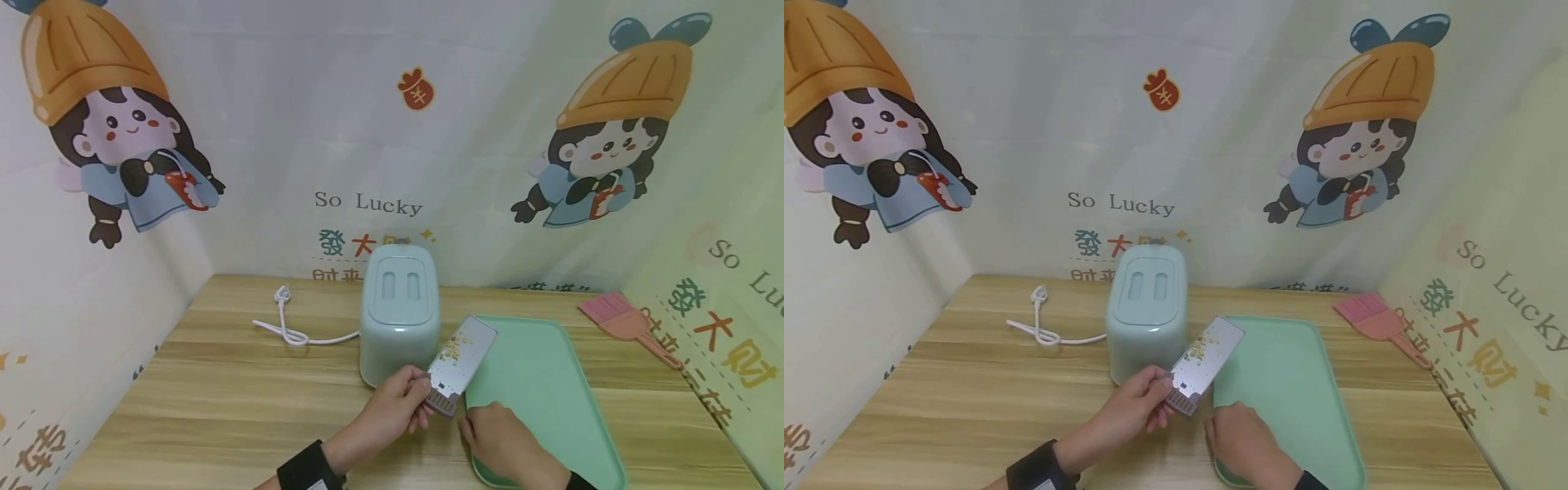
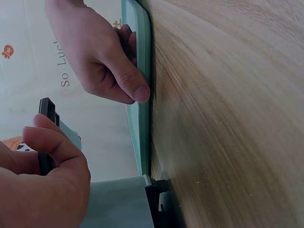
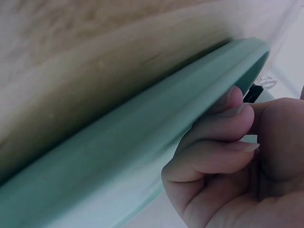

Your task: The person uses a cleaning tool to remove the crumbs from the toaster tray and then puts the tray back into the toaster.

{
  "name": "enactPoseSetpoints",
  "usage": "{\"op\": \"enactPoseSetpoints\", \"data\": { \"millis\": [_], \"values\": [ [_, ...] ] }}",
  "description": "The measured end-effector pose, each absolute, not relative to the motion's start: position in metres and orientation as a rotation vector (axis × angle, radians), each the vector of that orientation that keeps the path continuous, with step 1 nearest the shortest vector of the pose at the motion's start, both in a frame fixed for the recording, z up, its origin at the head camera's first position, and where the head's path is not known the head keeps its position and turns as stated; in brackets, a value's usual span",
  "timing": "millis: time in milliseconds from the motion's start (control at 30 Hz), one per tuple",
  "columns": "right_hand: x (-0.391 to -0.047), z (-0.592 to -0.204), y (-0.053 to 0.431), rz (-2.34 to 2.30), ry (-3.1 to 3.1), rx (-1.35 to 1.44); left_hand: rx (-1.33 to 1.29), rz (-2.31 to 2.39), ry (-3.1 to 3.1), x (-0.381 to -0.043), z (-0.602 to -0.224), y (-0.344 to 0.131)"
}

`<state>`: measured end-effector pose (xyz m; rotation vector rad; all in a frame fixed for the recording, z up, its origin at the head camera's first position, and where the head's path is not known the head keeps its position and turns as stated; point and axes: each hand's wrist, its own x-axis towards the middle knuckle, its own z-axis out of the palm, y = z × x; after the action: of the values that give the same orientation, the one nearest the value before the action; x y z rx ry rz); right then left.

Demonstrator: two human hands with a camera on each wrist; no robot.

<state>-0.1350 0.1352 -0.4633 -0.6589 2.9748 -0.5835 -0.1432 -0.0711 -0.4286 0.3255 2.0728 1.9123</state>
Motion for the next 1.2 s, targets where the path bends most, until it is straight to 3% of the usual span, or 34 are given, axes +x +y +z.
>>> {"op": "enactPoseSetpoints", "data": {
  "millis": [733,967,1200],
  "values": [
    [-0.129,-0.452,0.143,-0.602,3.011,-0.614,0.320,1.898,2.059,-0.144,-0.427,-0.067],
    [-0.156,-0.406,0.236,-0.520,2.986,-0.242,0.330,1.883,2.069,-0.144,-0.426,-0.066],
    [-0.197,-0.385,0.355,-0.378,3.199,-0.158,0.325,1.876,2.074,-0.144,-0.431,-0.068]
  ]
}}
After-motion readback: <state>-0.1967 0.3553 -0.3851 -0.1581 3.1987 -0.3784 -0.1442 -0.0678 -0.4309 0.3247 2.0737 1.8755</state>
